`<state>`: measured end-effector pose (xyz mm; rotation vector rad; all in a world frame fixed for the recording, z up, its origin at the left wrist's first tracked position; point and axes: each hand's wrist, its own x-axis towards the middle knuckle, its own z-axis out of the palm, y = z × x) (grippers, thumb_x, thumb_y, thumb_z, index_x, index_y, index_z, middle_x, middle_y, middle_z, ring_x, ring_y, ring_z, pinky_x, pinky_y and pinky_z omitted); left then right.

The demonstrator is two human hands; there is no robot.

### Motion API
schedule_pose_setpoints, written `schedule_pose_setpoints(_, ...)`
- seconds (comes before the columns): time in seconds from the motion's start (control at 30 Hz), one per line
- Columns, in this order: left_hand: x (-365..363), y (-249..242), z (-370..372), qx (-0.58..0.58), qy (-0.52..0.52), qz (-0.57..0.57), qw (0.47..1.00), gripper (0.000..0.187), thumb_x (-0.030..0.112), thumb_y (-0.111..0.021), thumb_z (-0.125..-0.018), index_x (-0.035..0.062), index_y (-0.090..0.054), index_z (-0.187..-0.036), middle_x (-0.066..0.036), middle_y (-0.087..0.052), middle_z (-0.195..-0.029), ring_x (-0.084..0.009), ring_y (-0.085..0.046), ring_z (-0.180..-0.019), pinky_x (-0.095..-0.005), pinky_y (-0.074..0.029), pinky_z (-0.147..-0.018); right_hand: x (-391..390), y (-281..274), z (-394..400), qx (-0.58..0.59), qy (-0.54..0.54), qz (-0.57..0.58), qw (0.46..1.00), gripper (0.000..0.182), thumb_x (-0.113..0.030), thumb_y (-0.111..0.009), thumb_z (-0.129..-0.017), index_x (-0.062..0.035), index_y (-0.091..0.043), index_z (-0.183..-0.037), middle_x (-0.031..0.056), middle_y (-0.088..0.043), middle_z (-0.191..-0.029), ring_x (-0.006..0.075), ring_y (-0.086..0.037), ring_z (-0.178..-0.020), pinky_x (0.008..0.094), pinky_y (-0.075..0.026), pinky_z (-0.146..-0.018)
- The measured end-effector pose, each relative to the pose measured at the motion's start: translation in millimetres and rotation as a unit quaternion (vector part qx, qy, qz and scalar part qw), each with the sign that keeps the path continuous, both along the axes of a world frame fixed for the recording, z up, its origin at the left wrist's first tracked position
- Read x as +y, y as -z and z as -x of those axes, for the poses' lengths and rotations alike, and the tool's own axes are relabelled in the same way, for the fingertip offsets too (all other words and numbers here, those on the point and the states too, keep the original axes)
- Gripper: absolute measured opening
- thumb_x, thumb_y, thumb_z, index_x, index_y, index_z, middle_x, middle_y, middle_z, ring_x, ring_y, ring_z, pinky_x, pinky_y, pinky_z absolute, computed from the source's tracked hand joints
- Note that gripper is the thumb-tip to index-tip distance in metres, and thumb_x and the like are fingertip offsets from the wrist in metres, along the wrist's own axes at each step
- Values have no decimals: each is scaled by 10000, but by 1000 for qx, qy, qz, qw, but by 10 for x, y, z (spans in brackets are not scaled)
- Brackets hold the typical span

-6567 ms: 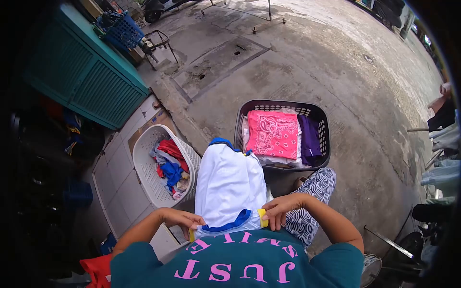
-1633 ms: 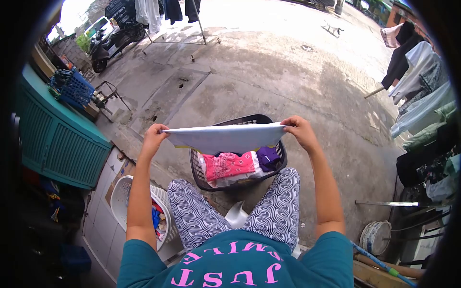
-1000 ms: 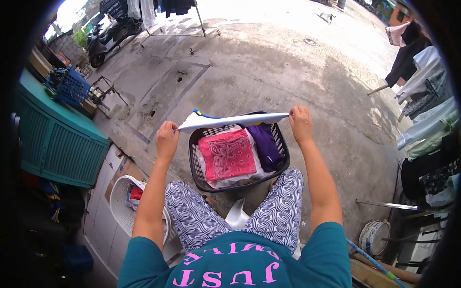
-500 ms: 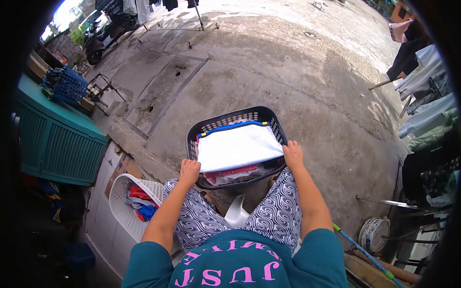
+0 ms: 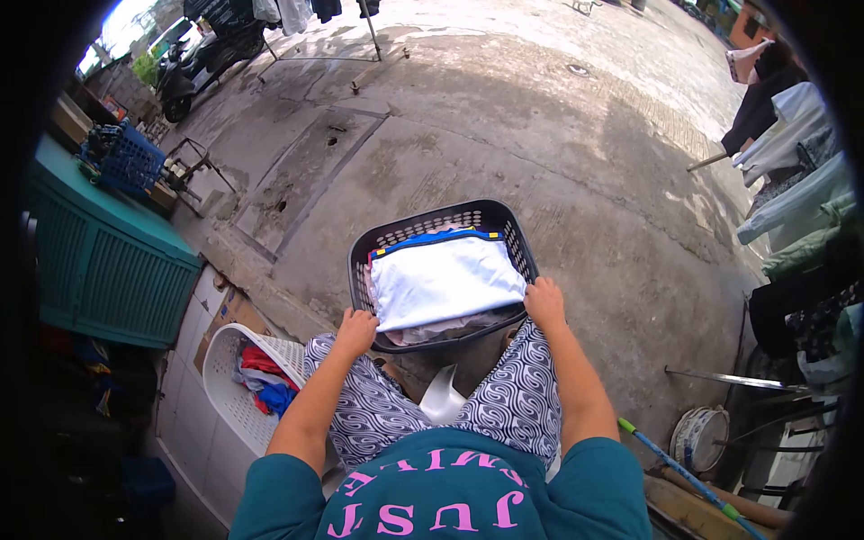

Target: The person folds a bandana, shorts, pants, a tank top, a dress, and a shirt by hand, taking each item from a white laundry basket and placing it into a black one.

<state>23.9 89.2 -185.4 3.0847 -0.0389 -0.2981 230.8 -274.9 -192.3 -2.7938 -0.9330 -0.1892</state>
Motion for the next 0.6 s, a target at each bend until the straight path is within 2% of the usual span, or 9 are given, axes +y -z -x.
schedule_pose_setpoints(0.07,-52,-34,10,-54,-23,-17,998,260,161,-541,-739,71,-576,-980,-124,-524,-1050,-269,-473,-1040,-459,-286,-934,28,-28,62,-15,0,-31,999,88,-142,-584,-649,-81,-630,-694,71,-517,-769,241,-507,-839,367,-439,-651)
schedule_pose_setpoints(0.1,-83,-60,9,-107,-44,-35,993,350,204,-558,-747,56,-556,-1065,-159,-487,-1172,-295,-435,-1122,-477,-252,-979,42,-44,89,-8,6,-35,999,133,-173,-582,-659,-80,-640,-736,71,-537,-820,249,-501,-888,388,-431,-688)
schedule_pose_setpoints(0.13,-125,-83,24,-108,-45,-35,993,350,204,-558,-747,56,-556,-1065,-159,-487,-1172,-295,-435,-1122,-477,-252,-979,51,-59,122,-1,12,-39,999,179,-204,-581,-669,-79,-650,-777,70,-558,-870,258,-496,-938,410,-423,-725)
schedule_pose_setpoints(0.2,-225,-109,81,14,-150,-66,986,585,339,-590,-752,31,-446,-1228,-200,-307,-1356,-329,-301,-1248,-489,-169,-1035,50,-77,208,23,-10,41,999,238,-247,-573,-695,-82,-649,-848,76,-555,-986,273,-460,-1034,450,-375,-818)
schedule_pose_setpoints(0.27,-315,-64,125,30,-161,-81,983,652,399,-577,-759,17,-408,-1259,-214,-275,-1372,-337,-271,-1265,-499,-164,-1033,79,-65,274,47,-30,119,991,297,-291,-566,-720,-85,-648,-918,82,-553,-1102,288,-423,-1131,491,-328,-910)
schedule_pose_setpoints(0.33,-419,-50,166,46,-171,-96,979,722,459,-564,-766,2,-370,-1290,-228,-244,-1387,-345,-242,-1282,-509,-159,-1031,120,-17,323,64,-5,155,986,425,-410,-516,-777,-93,-623,-1039,92,-481,-1255,296,-300,-1263,553,-143,-1019)
schedule_pose_setpoints(0.43,-565,-157,185,49,-188,-71,978,786,548,-503,-771,24,-321,-1328,-238,-234,-1388,-391,-195,-1290,-528,-131,-1031,172,60,302,94,-2,159,983,507,-498,-444,-812,-100,-611,-1077,103,-494,-1244,285,-255,-1294,548,-68,-1044)
schedule_pose_setpoints(0.5,-644,-273,182,146,-168,-78,972,822,597,-469,-767,48,-285,-1351,-236,-241,-1386,-459,-173,-1274,-540,-114,-1029,198,37,283,131,-6,191,973,534,-525,-405,-821,-108,-611,-1083,102,-513,-1221,283,-277,-1280,558,-80,-1036)
schedule_pose_setpoints(0.6,-647,-186,221,108,-138,-86,981,806,563,-510,-760,62,-287,-1351,-234,-275,-1371,-503,-194,-1246,-536,-122,-1029,342,-114,202,240,-5,264,934,552,-552,-347,-840,-140,-607,-1100,83,-523,-1213,273,-312,-1254,564,-114,-1021)
